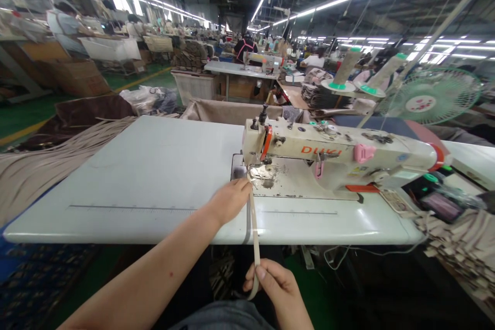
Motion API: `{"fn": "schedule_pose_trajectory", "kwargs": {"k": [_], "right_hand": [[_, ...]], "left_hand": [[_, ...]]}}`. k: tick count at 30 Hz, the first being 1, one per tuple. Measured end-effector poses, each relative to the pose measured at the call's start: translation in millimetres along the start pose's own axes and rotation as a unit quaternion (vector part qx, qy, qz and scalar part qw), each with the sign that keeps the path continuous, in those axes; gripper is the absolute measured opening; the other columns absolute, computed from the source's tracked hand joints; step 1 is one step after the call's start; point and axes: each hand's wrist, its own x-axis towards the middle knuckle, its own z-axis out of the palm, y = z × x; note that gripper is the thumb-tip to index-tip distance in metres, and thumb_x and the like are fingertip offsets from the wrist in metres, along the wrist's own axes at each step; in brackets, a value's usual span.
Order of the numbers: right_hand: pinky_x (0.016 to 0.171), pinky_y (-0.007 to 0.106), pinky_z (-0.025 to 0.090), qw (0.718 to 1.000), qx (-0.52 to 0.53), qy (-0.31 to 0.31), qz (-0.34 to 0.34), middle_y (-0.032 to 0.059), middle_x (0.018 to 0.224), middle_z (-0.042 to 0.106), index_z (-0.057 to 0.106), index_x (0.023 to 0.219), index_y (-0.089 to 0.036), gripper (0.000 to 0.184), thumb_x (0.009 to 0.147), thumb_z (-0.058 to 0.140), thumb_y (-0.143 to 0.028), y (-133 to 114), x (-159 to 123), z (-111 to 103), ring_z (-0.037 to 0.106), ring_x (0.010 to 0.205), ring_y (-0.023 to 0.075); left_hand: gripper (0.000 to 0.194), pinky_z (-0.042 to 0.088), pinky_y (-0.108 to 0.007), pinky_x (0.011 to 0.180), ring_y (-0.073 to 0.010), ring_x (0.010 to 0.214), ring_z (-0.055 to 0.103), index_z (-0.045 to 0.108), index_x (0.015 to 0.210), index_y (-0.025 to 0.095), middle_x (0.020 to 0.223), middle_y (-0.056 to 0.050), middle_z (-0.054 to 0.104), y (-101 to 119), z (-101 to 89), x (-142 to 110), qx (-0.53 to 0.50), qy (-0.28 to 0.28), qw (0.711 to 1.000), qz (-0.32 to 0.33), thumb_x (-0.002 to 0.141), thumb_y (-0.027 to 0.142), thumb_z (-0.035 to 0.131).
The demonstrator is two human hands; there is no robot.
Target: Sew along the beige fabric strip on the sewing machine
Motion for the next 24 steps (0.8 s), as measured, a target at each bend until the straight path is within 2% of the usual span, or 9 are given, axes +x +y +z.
{"fn": "schedule_pose_trajectory", "kwargs": {"k": [7,17,24], "right_hand": [[0.071,0.031,0.050,0.999,-0.016,-0.028,-0.016,0.0071,0.072,0.072,0.078,0.078,-0.017,0.045,0.097,0.063,-0.054,-5.9,-1.7,-0.8,0.064,0.071,0.0204],[0.070,0.032,0.049,0.999,-0.023,-0.032,-0.028,0.0062,0.071,0.070,0.079,0.077,-0.018,0.045,0.097,0.063,-0.054,0.6,-1.7,-3.1,0.063,0.070,0.0203],[0.067,0.031,0.049,0.998,-0.035,-0.036,-0.044,0.0062,0.069,0.068,0.080,0.074,-0.018,0.048,0.096,0.063,-0.057,3.4,0.7,-4.6,0.063,0.068,0.0201]], "left_hand": [[0.016,0.055,-0.040,0.104,-0.0249,0.114,0.063,0.061,0.106,0.016,0.117,-0.011,0.065,-0.5,0.6,-0.9,-0.011,0.006,1.000,-0.009,0.104,0.016,0.045],[0.016,0.056,-0.041,0.103,-0.0249,0.114,0.064,0.062,0.106,0.017,0.116,-0.011,0.065,0.8,-0.8,-0.5,0.001,0.010,1.000,0.001,0.102,0.013,0.046],[0.019,0.056,-0.042,0.105,-0.0266,0.120,0.062,0.061,0.110,0.016,0.121,-0.012,0.065,-1.8,3.7,-2.4,0.003,0.005,1.000,0.008,0.102,0.013,0.044]]}}
